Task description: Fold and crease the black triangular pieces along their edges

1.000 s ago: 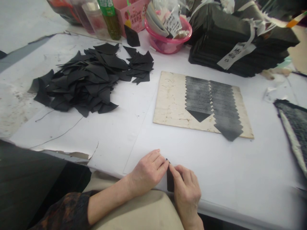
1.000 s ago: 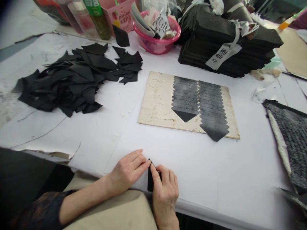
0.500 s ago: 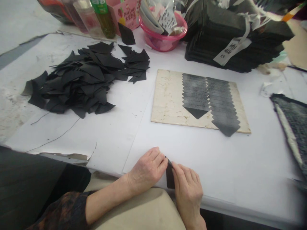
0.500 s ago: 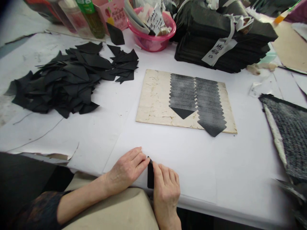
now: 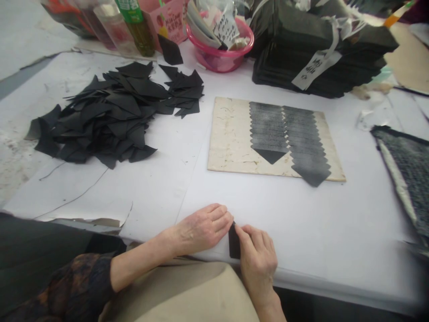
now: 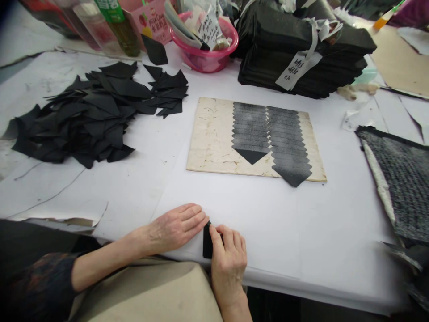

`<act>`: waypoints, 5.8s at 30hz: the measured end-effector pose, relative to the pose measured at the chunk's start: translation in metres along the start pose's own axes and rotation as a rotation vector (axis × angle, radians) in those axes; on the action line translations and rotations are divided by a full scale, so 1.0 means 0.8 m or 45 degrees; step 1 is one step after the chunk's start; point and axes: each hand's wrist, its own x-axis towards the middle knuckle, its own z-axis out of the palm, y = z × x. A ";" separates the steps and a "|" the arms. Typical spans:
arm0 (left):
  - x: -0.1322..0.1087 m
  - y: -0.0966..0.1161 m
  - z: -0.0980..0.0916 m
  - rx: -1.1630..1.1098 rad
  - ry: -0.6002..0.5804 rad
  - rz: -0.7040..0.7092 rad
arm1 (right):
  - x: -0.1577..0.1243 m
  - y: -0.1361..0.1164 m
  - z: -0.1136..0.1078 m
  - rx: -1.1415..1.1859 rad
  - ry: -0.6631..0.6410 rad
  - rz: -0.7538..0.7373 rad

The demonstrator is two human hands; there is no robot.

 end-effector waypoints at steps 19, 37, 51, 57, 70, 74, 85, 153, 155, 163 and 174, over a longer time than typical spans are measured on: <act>-0.002 0.018 -0.002 0.026 0.002 -0.074 | -0.019 0.018 -0.023 0.149 -0.145 0.041; 0.001 0.015 -0.003 0.059 0.049 -0.088 | 0.001 0.007 -0.001 0.113 -0.066 0.050; -0.003 0.023 0.000 0.098 0.032 -0.137 | -0.016 0.025 -0.015 0.183 -0.095 0.044; 0.000 0.027 0.004 0.147 -0.010 -0.143 | -0.014 0.019 -0.018 0.135 -0.099 0.017; 0.006 0.035 0.001 0.149 0.006 -0.074 | -0.021 0.027 -0.028 0.159 -0.081 0.067; 0.004 0.038 0.004 0.175 -0.038 -0.087 | -0.026 0.032 -0.032 0.178 -0.104 0.058; 0.009 0.042 0.003 0.159 -0.085 -0.077 | -0.032 0.025 -0.035 0.099 -0.124 0.041; 0.038 0.065 0.011 -0.030 -0.140 0.098 | -0.062 0.037 -0.053 0.174 -0.051 0.290; 0.038 0.065 0.010 -0.024 -0.134 0.108 | -0.062 0.037 -0.053 0.183 -0.040 0.271; 0.039 0.065 0.009 0.013 -0.138 0.123 | -0.065 0.042 -0.056 0.124 -0.097 0.195; 0.034 0.070 0.015 0.052 -0.146 0.118 | -0.065 0.039 -0.053 0.151 -0.036 0.333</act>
